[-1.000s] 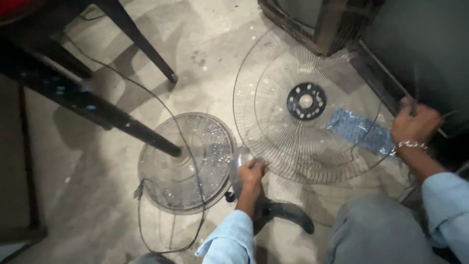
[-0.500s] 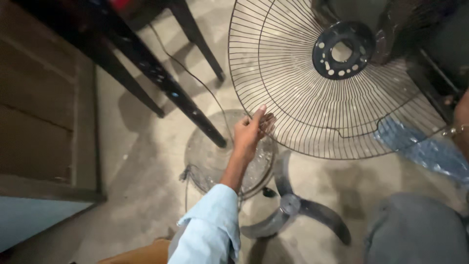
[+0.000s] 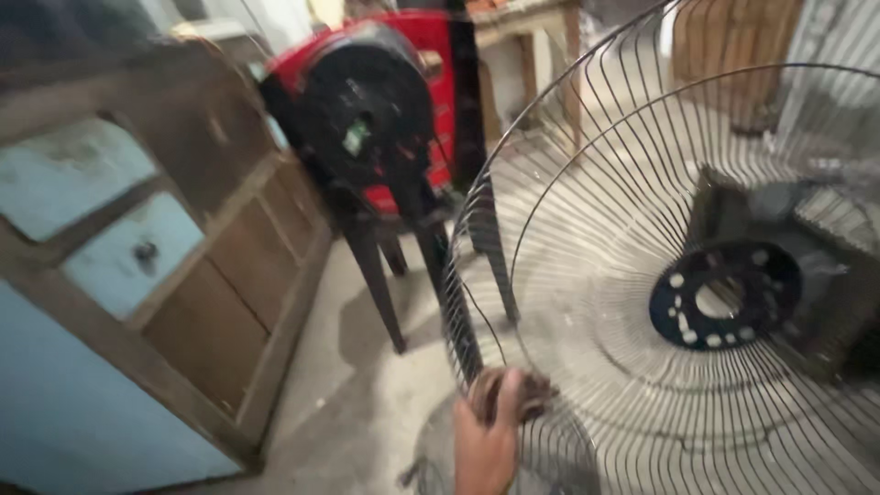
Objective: The person reassembles a pedestal fan. They fit the blade assembly onto the motor shaft, tighten the hub using a screwdriver, attach the front wire guard, secure it with a retaining ring, and finally mount the blades and tighten the center cap by hand.
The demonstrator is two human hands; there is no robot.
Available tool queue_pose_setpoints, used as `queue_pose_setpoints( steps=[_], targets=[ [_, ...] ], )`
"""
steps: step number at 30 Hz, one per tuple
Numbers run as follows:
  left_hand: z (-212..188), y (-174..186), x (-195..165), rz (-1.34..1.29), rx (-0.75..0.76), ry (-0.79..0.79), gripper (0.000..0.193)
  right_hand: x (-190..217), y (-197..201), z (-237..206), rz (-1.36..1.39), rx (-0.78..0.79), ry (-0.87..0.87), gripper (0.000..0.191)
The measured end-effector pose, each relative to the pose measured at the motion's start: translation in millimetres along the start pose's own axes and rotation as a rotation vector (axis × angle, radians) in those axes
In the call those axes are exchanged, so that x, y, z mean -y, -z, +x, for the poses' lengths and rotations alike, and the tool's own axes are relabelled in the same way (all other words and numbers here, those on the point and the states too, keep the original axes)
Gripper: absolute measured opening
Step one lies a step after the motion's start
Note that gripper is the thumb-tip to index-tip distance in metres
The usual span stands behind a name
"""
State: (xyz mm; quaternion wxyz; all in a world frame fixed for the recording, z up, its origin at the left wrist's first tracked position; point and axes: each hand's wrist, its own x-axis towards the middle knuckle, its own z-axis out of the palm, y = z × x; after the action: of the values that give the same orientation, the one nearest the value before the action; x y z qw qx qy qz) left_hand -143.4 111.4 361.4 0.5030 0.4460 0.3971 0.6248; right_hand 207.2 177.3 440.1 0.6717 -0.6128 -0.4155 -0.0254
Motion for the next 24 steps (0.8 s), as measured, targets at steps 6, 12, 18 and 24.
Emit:
queue_pose_setpoints(
  steps=[6, 12, 18, 24],
  targets=[
    [11, 52, -100, -0.143, -0.300, 0.015, 0.042, 73, -31, 5, 0.131, 0.062, 0.048, 0.051],
    [47, 116, -177, -0.057, -0.396, -0.222, 0.050, 125, -45, -27, 0.203, 0.141, 0.067, 0.050],
    [78, 159, -186, -0.055, -0.445, -0.198, 0.050, 156, -81, -29, 0.252, 0.224, 0.051, 0.050],
    [112, 180, -182, -0.128, -0.380, -0.230, 0.053, 146, -115, -22, 0.403, 0.266, 0.044, 0.050]
  ],
)
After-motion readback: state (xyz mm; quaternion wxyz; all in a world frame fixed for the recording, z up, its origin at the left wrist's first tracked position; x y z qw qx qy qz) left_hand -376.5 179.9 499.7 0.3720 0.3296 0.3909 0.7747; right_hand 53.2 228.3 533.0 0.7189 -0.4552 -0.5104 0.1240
